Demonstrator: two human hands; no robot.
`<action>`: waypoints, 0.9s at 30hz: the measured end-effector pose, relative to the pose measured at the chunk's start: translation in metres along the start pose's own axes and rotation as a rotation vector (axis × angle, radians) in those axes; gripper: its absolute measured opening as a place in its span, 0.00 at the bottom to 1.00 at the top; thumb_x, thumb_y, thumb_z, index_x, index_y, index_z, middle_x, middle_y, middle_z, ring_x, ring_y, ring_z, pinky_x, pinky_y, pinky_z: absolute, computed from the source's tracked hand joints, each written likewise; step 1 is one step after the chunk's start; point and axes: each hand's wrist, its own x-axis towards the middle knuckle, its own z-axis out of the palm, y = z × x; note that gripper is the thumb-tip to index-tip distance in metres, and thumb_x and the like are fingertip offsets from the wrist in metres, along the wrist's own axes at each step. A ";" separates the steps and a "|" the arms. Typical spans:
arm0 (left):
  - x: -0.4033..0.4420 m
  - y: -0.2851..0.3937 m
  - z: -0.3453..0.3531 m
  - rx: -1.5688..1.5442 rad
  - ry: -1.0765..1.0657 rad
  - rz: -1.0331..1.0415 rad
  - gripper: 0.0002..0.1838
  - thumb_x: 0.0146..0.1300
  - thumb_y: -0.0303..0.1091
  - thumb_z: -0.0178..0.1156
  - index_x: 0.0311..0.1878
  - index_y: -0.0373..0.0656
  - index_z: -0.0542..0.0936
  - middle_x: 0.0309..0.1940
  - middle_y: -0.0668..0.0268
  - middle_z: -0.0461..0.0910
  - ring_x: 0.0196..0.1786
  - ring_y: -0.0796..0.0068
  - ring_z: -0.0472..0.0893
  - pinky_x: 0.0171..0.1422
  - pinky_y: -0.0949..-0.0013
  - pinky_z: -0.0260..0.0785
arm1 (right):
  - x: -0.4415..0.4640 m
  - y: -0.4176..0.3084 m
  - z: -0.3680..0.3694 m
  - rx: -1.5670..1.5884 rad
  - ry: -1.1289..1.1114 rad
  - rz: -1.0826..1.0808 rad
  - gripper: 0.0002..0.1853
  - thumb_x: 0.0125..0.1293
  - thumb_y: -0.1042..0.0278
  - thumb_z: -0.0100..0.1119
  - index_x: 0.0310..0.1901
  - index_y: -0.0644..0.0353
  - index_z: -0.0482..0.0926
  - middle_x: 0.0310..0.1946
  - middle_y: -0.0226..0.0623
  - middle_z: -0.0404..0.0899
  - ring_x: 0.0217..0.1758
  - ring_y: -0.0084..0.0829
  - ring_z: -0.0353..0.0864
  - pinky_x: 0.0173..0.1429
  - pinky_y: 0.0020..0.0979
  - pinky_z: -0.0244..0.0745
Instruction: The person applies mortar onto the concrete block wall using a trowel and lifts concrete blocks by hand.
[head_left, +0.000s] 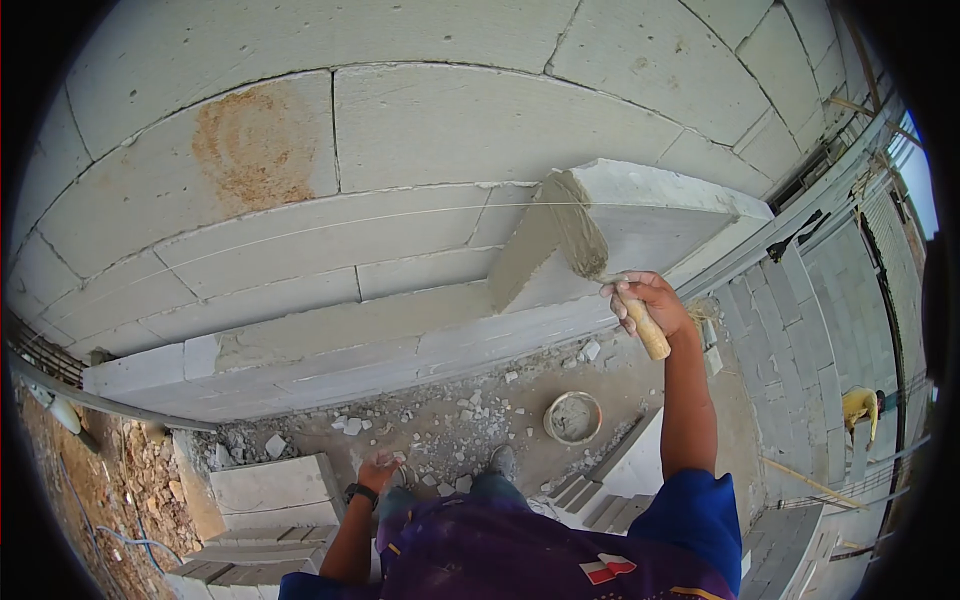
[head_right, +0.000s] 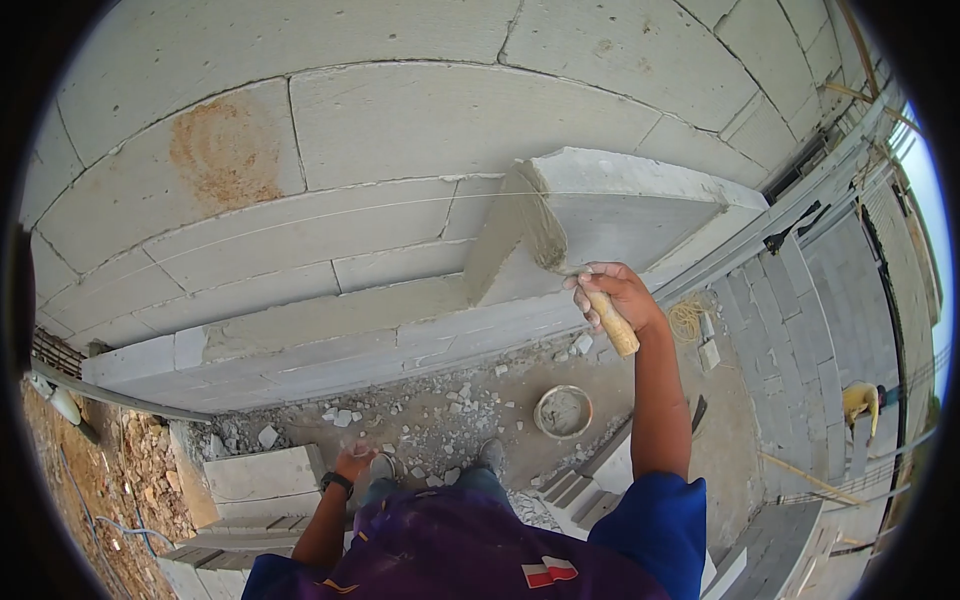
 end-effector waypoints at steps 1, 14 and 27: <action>0.002 0.001 -0.001 -0.011 0.011 -0.001 0.40 0.56 0.59 0.73 0.60 0.33 0.79 0.52 0.50 0.86 0.56 0.57 0.85 0.59 0.60 0.76 | -0.010 0.003 -0.008 0.004 -0.022 -0.021 0.12 0.69 0.67 0.61 0.44 0.70 0.82 0.22 0.36 0.79 0.16 0.25 0.75 0.17 0.25 0.71; 0.008 0.027 -0.001 -0.036 -0.066 -0.048 0.42 0.54 0.55 0.76 0.63 0.32 0.76 0.54 0.51 0.84 0.57 0.62 0.84 0.60 0.62 0.76 | -0.072 -0.073 0.011 -0.910 0.193 -0.439 0.15 0.62 0.68 0.71 0.47 0.66 0.83 0.33 0.35 0.82 0.36 0.25 0.79 0.44 0.29 0.74; 0.001 -0.015 0.031 -0.202 0.126 0.024 0.37 0.54 0.53 0.76 0.55 0.30 0.78 0.49 0.48 0.86 0.51 0.58 0.87 0.53 0.61 0.79 | 0.077 -0.219 0.056 -1.863 0.012 -0.022 0.22 0.53 0.63 0.75 0.50 0.60 0.85 0.41 0.43 0.87 0.46 0.43 0.85 0.52 0.39 0.77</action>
